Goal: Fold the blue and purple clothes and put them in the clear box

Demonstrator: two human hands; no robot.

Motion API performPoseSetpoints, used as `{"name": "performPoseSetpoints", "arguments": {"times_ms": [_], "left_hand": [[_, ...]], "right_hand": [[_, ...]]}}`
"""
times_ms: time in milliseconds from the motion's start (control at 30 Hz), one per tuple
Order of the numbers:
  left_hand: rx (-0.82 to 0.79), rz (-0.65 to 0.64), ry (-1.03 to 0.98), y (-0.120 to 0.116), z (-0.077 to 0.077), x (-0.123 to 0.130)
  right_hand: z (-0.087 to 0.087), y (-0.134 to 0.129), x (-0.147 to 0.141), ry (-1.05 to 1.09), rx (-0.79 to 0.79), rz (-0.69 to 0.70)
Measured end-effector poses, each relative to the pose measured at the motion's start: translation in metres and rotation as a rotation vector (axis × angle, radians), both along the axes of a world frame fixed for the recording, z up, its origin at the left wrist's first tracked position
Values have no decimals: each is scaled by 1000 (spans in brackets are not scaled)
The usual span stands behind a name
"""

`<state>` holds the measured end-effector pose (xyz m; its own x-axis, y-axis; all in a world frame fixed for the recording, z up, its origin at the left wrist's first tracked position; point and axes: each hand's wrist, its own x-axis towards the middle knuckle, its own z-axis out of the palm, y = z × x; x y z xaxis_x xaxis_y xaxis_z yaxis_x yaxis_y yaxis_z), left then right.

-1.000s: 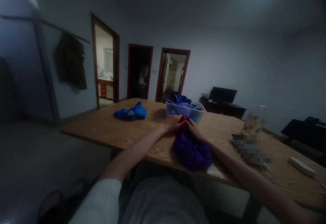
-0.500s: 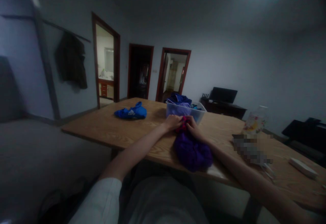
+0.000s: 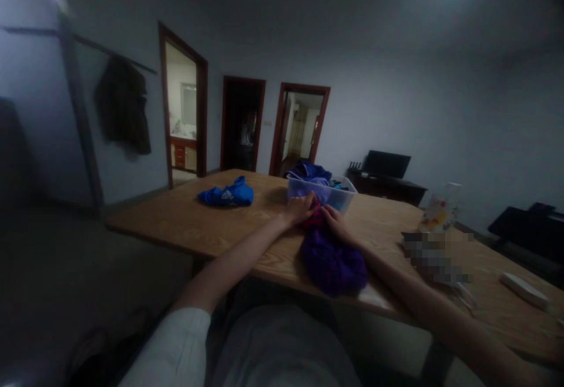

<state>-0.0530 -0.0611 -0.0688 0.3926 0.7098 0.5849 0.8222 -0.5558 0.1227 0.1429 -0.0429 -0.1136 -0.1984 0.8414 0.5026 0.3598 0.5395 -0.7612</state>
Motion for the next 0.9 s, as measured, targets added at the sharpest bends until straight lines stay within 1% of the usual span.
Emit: {"name": "performPoseSetpoints", "arguments": {"times_ms": [100,300,467,600,800,900], "left_hand": [[3,-12,-13,0,0,0],[18,-33,-20,-3,2,0],[20,-51,11,-4,3,1],[25,-83,6,-4,2,1],[32,-106,-30,-2,0,1],[34,-98,-3,-1,0,1]], "right_hand": [[0,0,1,-24,63,-2],[-1,1,2,-24,98,22],[-4,5,2,-20,97,53],[-3,2,0,-40,104,52],[-3,-1,-1,-47,88,121],[-5,1,0,-46,100,95]]}}
